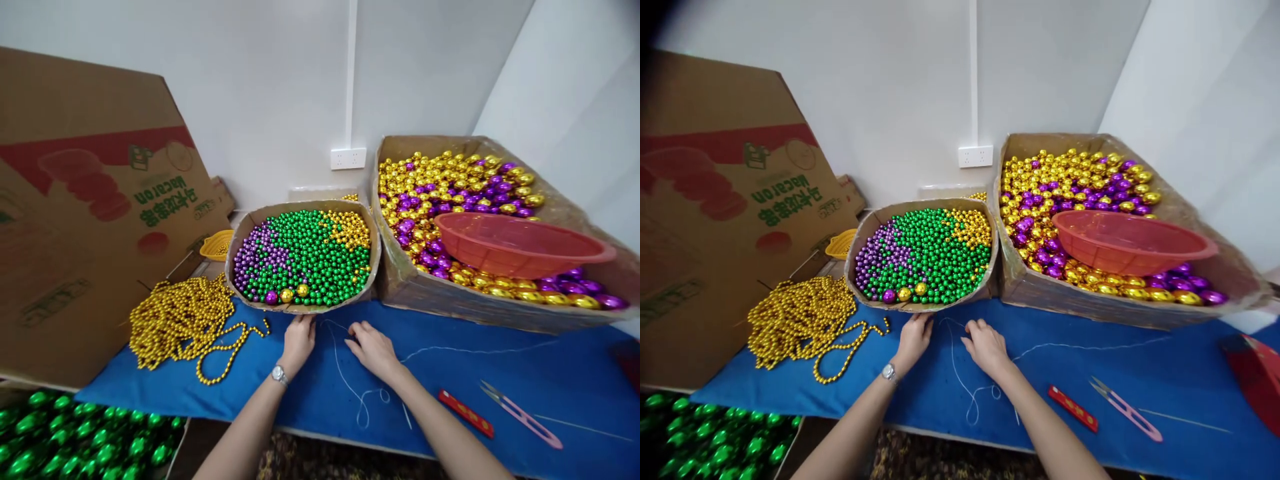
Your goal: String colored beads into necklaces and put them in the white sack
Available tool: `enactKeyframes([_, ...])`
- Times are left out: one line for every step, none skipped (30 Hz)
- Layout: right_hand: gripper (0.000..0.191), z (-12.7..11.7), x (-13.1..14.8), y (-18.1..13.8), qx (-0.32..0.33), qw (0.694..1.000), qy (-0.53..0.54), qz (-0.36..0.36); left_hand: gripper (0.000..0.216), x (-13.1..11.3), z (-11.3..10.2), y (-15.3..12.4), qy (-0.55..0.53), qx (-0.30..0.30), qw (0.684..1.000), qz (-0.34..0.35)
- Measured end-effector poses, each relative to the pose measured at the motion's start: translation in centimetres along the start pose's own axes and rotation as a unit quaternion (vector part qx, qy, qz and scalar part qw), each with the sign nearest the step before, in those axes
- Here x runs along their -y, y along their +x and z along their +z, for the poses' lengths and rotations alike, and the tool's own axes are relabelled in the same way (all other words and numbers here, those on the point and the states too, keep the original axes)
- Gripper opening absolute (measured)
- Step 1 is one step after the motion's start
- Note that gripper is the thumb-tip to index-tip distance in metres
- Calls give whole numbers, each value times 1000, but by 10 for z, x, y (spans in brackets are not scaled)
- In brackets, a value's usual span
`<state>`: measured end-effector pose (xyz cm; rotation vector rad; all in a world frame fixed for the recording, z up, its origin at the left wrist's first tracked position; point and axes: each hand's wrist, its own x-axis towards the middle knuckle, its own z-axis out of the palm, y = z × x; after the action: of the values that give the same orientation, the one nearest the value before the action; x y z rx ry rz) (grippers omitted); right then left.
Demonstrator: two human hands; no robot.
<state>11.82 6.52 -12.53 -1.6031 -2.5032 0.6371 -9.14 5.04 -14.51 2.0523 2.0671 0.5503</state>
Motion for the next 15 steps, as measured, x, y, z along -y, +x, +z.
enactKeyframes([20, 3, 2, 6, -2, 1000, -9, 14, 38, 5, -2, 2, 25, 10, 1000, -2])
enactKeyframes([20, 5, 3, 11, -3, 1000, -16, 27, 42, 11, -3, 4, 49, 23, 999, -2])
enactKeyframes([20, 7, 3, 14, -3, 999, -21, 38, 45, 16, -6, 6, 70, 37, 997, 0])
enactKeyframes([20, 9, 2, 16, -3, 999, -24, 46, 46, 20, -8, 7, 89, 53, 995, 4])
enactKeyframes([19, 11, 1, 17, -2, 998, -26, 51, 47, 24, -9, 9, 105, 67, 992, 9])
enactKeyframes([18, 12, 0, 17, -1, 998, -26, 54, 46, 27, -11, 10, 119, 79, 990, 13])
enactKeyframes([17, 13, -1, 17, 1, 998, -25, 55, 44, 30, -12, 12, 130, 89, 987, 18])
enactKeyframes([17, 14, -1, 16, 3, 998, -22, 54, 42, 32, -13, 13, 139, 97, 985, 23])
enactKeyframes([16, 14, -1, 16, 4, 999, -19, 51, 40, 33, -13, 15, 144, 102, 984, 29])
enactKeyframes([16, 14, -1, 16, 5, 999, -13, 47, 39, 34, -13, 16, 148, 104, 983, 35])
enactKeyframes([16, 14, 0, 16, 5, 999, -6, 42, 38, 34, -14, 17, 150, 104, 982, 41])
enactKeyframes([15, 12, 1, 14, 5, 999, 2, 36, 37, 35, -14, 17, 150, 102, 982, 47])
enactKeyframes([15, 9, 2, 12, 5, 1000, 13, 27, 36, 35, -15, 18, 148, 98, 983, 53])
enactKeyframes([15, 4, 2, 7, 6, 1000, 25, 16, 35, 35, -16, 17, 144, 92, 984, 58])
enactKeyframes([16, -3, 2, -1, 6, 999, 37, 4, 33, 35, -18, 16, 138, 85, 985, 64])
